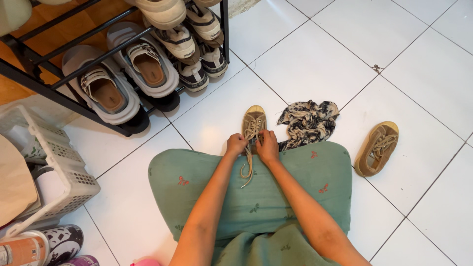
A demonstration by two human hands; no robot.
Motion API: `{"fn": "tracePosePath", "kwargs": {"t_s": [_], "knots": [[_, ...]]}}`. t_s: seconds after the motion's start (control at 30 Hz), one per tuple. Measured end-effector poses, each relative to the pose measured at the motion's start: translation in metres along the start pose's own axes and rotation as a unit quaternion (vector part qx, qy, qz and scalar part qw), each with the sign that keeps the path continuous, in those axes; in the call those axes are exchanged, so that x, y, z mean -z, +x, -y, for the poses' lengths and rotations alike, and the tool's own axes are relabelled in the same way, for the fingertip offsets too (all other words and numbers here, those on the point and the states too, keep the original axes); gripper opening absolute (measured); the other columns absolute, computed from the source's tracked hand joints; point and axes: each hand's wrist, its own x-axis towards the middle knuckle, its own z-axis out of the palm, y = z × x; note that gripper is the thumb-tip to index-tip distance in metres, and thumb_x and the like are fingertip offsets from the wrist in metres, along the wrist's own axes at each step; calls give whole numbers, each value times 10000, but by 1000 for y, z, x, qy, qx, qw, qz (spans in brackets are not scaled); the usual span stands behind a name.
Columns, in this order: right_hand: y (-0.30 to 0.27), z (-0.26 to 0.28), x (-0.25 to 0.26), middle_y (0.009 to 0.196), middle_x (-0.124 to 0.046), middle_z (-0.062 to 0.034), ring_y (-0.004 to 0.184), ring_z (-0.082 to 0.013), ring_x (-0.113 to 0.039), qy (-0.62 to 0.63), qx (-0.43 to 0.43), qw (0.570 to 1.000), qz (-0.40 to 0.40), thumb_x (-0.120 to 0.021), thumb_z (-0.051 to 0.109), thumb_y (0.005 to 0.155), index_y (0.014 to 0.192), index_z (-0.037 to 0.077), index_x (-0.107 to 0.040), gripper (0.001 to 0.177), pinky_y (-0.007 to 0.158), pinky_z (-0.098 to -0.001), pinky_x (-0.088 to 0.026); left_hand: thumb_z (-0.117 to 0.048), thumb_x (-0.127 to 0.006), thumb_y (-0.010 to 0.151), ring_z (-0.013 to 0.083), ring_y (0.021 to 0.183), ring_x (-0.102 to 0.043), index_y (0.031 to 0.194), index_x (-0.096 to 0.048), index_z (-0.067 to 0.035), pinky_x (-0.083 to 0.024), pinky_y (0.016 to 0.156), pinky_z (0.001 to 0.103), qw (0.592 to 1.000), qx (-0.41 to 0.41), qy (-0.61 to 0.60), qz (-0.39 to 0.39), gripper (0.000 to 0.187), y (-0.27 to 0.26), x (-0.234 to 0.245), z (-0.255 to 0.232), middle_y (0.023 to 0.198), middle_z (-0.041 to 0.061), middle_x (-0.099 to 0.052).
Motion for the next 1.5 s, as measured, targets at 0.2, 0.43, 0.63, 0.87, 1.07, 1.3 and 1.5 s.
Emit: {"fn": "tracePosePath", "kwargs": {"t_s": [0.2,0.43,0.63,0.87,1.07,1.3,1.5], "knots": [[-3,1,1,1083,-587,-153,1004,-357,-615,7,-2,1000,4,-772,67,812,1148,75,-607,374,870,-447,-521,-273,-740,879,156,570,-634,1046,-721,-41,-536,513,310,991,59,-90,78,286,-1,4,-6,767,81,-687],[-2,3,2,1088,-592,-163,1018,-371,-612,4,-3,1000,6,-750,26,801,1142,69,-613,371,874,-454,-518,-692,-520,937,250,693,-706,1327,-612,-35,-559,636,372,987,-10,124,102,771,-15,-8,-27,907,156,-733],[-4,3,4,1075,-595,-185,1049,-415,-587,-24,44,999,-2,-747,23,799,1102,55,-621,330,886,-493,-501,-729,-455,939,406,962,-706,1623,-143,-104,-560,852,474,976,-12,218,10,978,-52,-12,-63,1071,259,-718],[-2,8,1,1066,-587,-191,1032,-418,-588,-66,52,996,23,-691,58,840,1116,46,-611,288,855,-501,-502,-601,-625,942,472,1206,-534,1653,-166,-117,-446,992,497,933,-238,208,-174,974,-70,-3,-94,1347,333,-519],[1,20,10,1058,-585,-173,1027,-383,-590,-115,29,993,-8,-716,99,767,1092,72,-642,335,840,-514,-484,-418,-582,985,320,1133,-599,1582,-302,-17,-462,986,414,895,-303,-76,-320,772,-27,19,-109,1263,243,-585],[10,26,7,983,-615,-120,989,-310,-592,-193,11,981,-36,-808,280,751,925,72,-672,304,841,-483,-409,-365,-448,1116,90,562,-526,1077,-654,-25,-486,562,252,879,-281,-327,-205,399,-13,88,-169,633,-30,-494],[12,-20,-17,913,-662,-80,924,-311,-638,-138,68,984,-89,-731,179,901,948,99,-713,95,832,-479,-442,-264,-656,1012,28,532,-451,1042,-719,-53,-370,466,212,891,-270,-306,-199,221,-25,135,-204,782,-41,-647]]}}
